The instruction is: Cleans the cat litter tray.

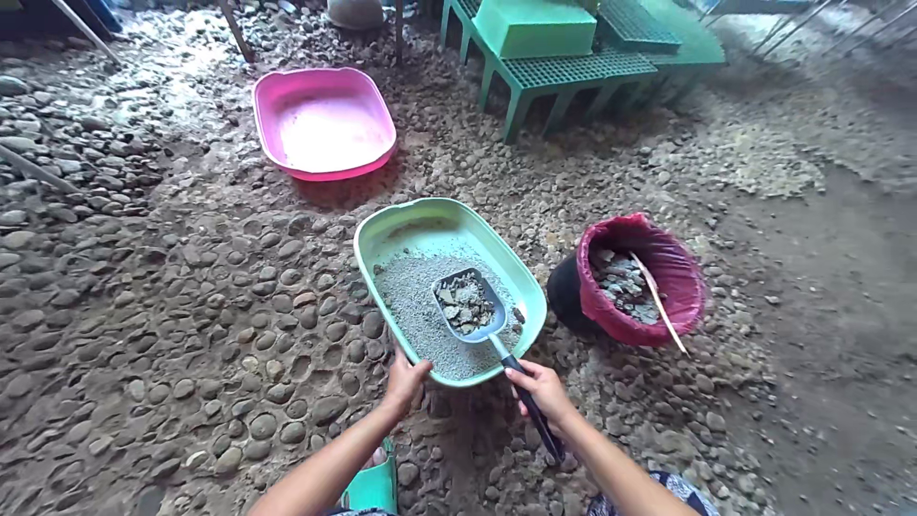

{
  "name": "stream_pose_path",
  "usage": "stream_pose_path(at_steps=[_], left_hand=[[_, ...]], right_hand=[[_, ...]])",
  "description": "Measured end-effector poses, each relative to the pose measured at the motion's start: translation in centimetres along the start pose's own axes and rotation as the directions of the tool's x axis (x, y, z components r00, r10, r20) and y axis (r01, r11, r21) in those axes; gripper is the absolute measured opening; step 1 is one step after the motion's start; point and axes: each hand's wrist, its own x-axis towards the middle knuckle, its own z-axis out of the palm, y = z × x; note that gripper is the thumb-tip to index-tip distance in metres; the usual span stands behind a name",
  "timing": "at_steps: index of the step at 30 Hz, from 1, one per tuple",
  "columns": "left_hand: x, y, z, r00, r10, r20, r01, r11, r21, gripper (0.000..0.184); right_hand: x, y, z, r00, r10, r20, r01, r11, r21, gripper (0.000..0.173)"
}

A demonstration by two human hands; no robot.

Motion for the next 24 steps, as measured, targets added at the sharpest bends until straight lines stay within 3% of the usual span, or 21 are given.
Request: stream_pose_path(at_steps=[4, 6, 12, 15, 17, 19, 22, 24], left_hand=[[0.0, 3.8, -0.1, 0.997, -0.075, 0.034, 0.078, 0.992, -0.1, 0.062], [0.1, 5.2, -0.3, 0.991, -0.115, 0.072, 0.124, 0.982, -0.141, 0.055], [0.1, 5.6, -2.1, 0.98, -0.127, 0.154, 0.151, 0.977, -0.154, 0.044], [0.1, 3.7, -2.7, 0.974, -0.151, 0.168, 0.168, 0.981, -0.095, 0.055], [0.1, 1.5, -2.8, 0.971, -0.168, 0.17, 0.173, 0.985, -0.018, 0.072], [0.6, -1.3, -3.2, 0.971, -0.172, 0.168, 0.16, 0.983, 0.085, 0.091], [1.6, -3.2, -3.7, 0.966, -0.196, 0.171, 0.172, 0.974, 0.148, 0.095], [2.7, -1.9, -3.8, 0.973, -0.198, 0.118, 0.17, 0.962, 0.212, 0.085]], right_hand=[[-2.7, -5.7, -3.0, 0.997, -0.079, -0.018, 0.08, 0.994, 0.079, 0.029], [-4.0, -8.2, -5.0, 0.991, -0.12, -0.055, 0.126, 0.984, 0.127, 0.028], [-6.3, -12.0, -12.5, 0.941, -0.242, -0.237, 0.305, 0.911, 0.279, 0.03], [-7.1, -12.1, -15.6, 0.859, -0.273, -0.434, 0.364, 0.921, 0.14, 0.025], [-6.7, -11.4, -17.2, 0.746, -0.329, -0.579, 0.235, 0.943, -0.234, 0.033], [-5.6, -10.1, -18.4, 0.691, -0.425, -0.585, -0.093, 0.75, -0.655, 0.046], [-3.4, -7.8, -19.7, 0.671, -0.486, -0.561, -0.414, 0.382, -0.826, 0.057], [-2.8, -7.7, -20.0, 0.631, -0.525, -0.571, -0.469, 0.328, -0.82, 0.06]])
